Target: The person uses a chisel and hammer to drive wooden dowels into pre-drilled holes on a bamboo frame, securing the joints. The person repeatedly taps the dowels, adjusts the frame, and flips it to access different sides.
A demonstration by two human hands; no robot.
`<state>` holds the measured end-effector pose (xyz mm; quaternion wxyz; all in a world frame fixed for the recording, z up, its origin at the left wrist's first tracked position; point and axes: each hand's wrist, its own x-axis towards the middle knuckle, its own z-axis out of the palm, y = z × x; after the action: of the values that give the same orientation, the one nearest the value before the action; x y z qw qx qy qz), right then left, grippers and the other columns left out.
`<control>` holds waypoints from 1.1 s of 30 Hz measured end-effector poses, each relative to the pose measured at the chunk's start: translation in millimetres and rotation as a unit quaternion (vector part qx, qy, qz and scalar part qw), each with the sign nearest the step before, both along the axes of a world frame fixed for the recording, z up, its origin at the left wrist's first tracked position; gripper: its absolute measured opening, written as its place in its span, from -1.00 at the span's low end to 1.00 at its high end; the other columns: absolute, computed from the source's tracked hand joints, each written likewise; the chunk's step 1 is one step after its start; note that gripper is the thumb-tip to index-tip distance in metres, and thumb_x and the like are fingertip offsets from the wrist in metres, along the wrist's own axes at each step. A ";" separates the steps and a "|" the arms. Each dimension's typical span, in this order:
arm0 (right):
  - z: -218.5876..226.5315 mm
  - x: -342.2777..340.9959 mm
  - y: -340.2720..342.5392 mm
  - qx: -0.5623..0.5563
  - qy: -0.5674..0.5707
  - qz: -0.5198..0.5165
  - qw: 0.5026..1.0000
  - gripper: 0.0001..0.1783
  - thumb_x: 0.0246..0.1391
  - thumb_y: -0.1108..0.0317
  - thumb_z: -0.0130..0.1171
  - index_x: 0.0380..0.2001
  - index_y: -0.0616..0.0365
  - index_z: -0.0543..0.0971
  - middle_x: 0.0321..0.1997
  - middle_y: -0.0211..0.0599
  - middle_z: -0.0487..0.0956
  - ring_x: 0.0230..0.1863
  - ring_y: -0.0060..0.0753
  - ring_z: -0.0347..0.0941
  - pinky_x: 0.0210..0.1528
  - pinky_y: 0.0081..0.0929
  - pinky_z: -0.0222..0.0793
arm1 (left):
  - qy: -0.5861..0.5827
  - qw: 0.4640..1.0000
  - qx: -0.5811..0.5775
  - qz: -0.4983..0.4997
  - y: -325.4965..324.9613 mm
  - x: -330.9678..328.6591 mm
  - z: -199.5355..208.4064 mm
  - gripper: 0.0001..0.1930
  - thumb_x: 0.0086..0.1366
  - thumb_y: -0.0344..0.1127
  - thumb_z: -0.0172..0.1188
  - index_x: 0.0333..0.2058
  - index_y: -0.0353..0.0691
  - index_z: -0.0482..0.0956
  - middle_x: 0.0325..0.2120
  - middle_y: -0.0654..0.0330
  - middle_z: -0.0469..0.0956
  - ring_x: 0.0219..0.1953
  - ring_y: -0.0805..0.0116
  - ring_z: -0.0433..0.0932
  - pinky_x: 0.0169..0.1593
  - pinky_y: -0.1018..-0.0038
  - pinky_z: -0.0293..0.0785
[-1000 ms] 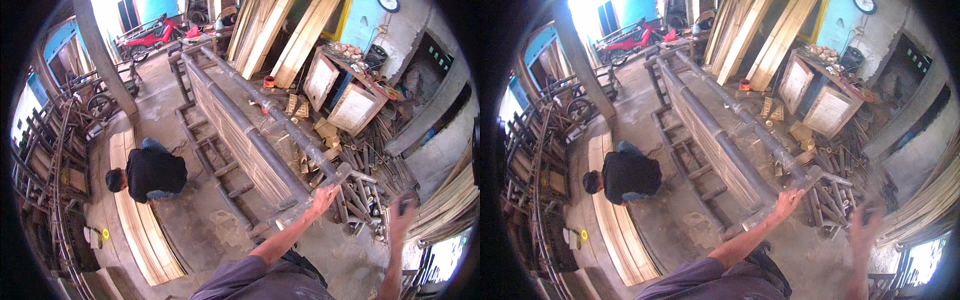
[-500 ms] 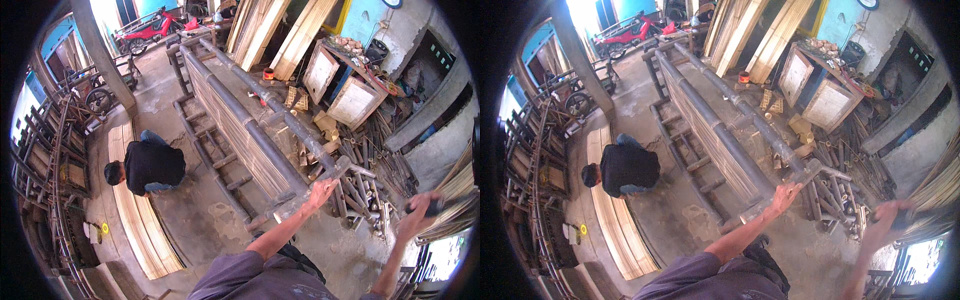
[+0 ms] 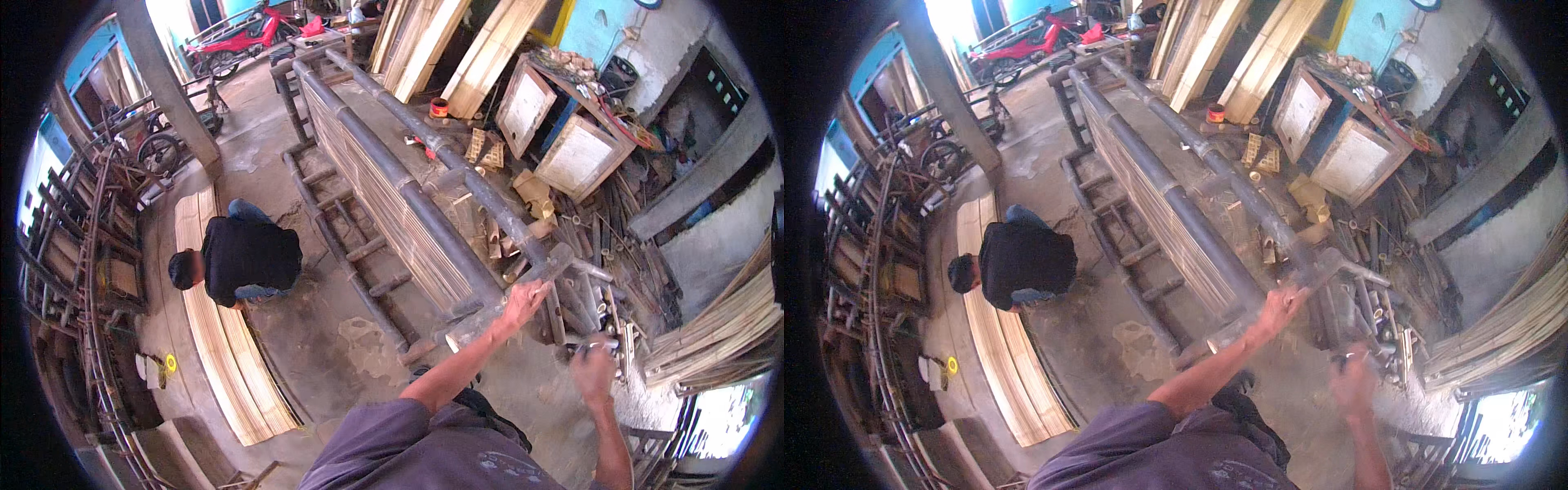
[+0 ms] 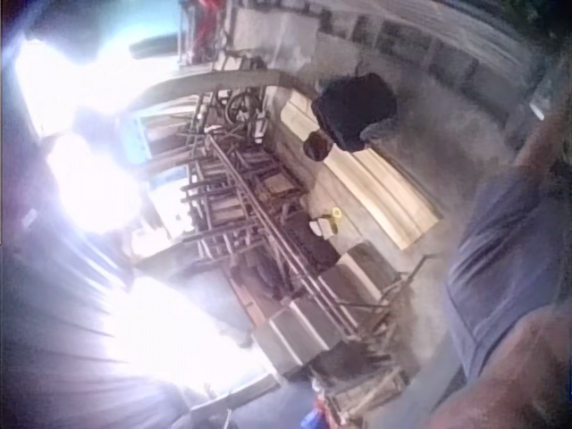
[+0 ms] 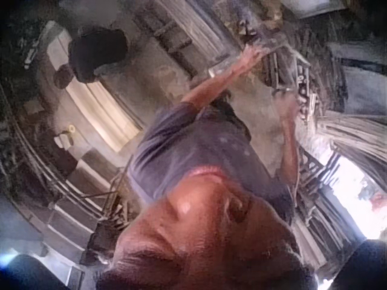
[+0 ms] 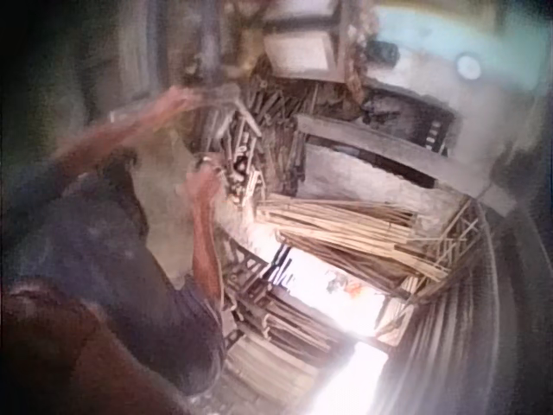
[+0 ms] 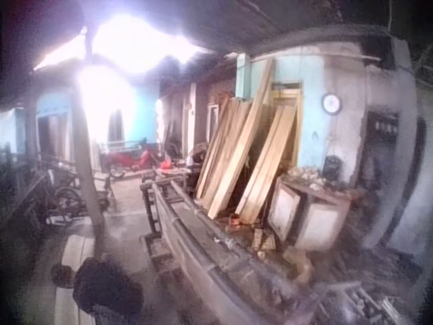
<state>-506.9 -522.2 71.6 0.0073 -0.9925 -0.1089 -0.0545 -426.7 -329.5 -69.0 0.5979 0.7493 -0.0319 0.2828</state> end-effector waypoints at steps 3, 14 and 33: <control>17.4 -0.2 -0.5 0.052 0.052 0.023 0.997 -0.53 -0.11 0.35 0.20 -0.07 0.24 0.44 -0.23 0.07 0.58 -0.15 0.08 0.54 -0.12 -0.18 0.42 | -0.046 0.998 0.050 0.016 5.6 23.2 -18.7 -0.65 0.33 -0.16 0.08 -0.52 -0.32 0.43 -0.65 -0.11 0.40 -0.58 -0.08 0.39 -0.49 0.16 0.31; 50.6 0.1 33.9 0.031 0.166 -0.077 0.983 -0.52 -0.10 0.43 0.24 -0.05 0.30 0.43 -0.24 0.08 0.55 -0.14 0.02 0.50 -0.01 -0.21 0.35 | -0.045 0.996 0.041 0.064 4.7 15.0 -18.3 -0.73 0.32 -0.16 0.07 -0.35 -0.29 0.51 -0.56 -0.07 0.48 -0.51 -0.08 0.47 -0.45 0.16 0.36; -64.3 3.3 12.1 0.340 0.133 -0.029 0.930 -0.46 -0.09 0.29 0.23 0.00 0.17 0.37 -0.37 -0.07 0.57 -0.32 0.16 0.51 -0.22 -0.11 0.40 | 0.119 0.991 -0.002 -0.064 23.2 -10.4 17.3 -0.73 0.32 -0.26 0.10 -0.47 -0.37 0.43 -0.65 0.12 0.26 -0.56 0.44 0.26 -0.44 0.45 0.29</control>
<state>-503.6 -510.1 7.3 0.3576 -0.9313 -0.0534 0.0438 -437.0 -306.3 -51.7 0.6163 0.7725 -0.0082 0.1530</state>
